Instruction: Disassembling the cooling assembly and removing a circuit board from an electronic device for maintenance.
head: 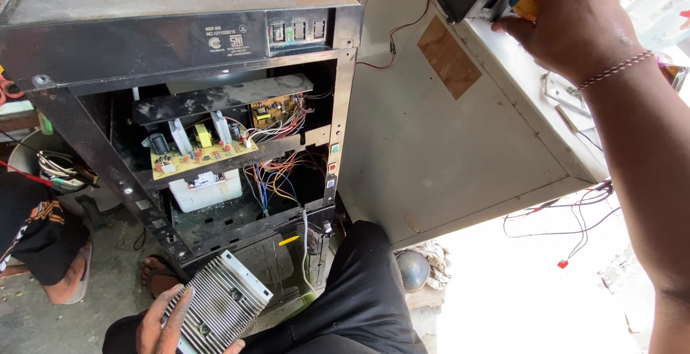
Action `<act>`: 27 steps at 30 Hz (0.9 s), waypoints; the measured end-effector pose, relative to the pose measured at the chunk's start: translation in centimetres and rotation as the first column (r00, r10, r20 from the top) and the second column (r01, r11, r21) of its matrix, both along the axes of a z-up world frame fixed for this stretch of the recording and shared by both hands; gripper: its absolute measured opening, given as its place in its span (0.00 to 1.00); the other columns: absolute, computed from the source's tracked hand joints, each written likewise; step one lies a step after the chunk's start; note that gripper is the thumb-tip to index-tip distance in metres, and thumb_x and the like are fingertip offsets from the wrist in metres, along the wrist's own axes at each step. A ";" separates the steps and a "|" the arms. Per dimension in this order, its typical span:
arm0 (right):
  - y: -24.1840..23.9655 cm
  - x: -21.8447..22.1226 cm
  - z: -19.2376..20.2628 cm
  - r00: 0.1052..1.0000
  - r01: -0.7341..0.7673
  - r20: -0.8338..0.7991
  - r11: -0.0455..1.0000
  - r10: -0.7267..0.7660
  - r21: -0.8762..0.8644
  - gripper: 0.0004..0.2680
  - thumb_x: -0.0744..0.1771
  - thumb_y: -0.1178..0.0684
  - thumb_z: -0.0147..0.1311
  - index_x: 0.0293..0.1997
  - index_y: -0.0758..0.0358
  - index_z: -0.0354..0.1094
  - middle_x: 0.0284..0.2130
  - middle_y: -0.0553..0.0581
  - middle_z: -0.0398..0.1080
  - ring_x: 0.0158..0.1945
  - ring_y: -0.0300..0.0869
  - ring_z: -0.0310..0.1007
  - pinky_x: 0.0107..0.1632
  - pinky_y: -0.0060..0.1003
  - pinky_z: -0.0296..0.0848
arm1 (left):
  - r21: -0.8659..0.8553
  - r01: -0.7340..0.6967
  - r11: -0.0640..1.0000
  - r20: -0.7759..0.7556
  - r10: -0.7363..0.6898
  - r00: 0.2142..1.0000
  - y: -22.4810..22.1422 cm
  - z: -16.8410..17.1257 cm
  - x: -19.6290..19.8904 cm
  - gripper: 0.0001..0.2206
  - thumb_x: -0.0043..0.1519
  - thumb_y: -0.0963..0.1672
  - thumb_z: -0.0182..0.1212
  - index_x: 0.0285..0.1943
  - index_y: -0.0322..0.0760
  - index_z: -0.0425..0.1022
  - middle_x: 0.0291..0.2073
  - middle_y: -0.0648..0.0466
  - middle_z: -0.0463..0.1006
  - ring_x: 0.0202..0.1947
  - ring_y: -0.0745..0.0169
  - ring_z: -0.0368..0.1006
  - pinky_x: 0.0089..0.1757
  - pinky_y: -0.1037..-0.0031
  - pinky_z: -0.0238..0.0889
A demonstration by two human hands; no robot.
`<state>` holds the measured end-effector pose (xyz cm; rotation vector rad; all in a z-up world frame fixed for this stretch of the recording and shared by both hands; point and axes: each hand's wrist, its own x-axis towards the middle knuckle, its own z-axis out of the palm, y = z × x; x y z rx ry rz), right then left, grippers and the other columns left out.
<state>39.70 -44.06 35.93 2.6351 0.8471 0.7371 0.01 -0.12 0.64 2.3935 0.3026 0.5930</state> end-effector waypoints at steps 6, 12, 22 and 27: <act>-1.5 0.6 -1.4 0.997 -0.035 0.070 0.997 0.040 -0.071 0.19 0.69 0.45 0.72 0.67 0.54 0.76 0.43 0.62 0.77 0.39 0.62 0.77 0.35 0.53 0.74 | -0.038 -0.035 0.999 -0.051 0.033 0.998 -1.4 4.6 0.0 0.50 0.30 0.51 0.84 0.69 0.40 0.70 0.68 0.48 0.66 0.68 0.44 0.63 0.62 0.51 0.62; -5.9 5.2 -5.0 0.966 -0.227 0.131 0.973 0.221 0.034 0.19 0.72 0.47 0.79 0.69 0.64 0.80 0.53 0.68 0.76 0.51 0.57 0.74 0.52 0.47 0.71 | -0.132 0.043 0.990 -0.089 -0.055 0.995 -0.9 5.8 -0.3 0.44 0.41 0.50 0.81 0.71 0.44 0.67 0.69 0.50 0.62 0.71 0.47 0.58 0.64 0.51 0.57; -6.6 5.3 -5.9 0.930 -0.233 -0.164 0.873 0.329 0.429 0.15 0.77 0.64 0.69 0.70 0.81 0.68 0.54 0.70 0.70 0.53 0.52 0.66 0.57 0.44 0.65 | -0.128 0.030 0.991 -0.141 -0.048 0.989 -0.8 5.7 -0.4 0.45 0.42 0.51 0.80 0.73 0.48 0.66 0.69 0.52 0.62 0.71 0.47 0.56 0.64 0.49 0.56; -5.9 2.2 -2.9 0.994 -0.099 0.061 0.985 0.091 0.142 0.15 0.75 0.45 0.77 0.61 0.63 0.79 0.43 0.59 0.77 0.43 0.50 0.71 0.46 0.43 0.66 | -0.080 0.026 0.996 -0.073 -0.032 0.997 -1.5 5.8 0.2 0.48 0.35 0.50 0.82 0.71 0.43 0.68 0.68 0.50 0.65 0.70 0.46 0.60 0.64 0.50 0.58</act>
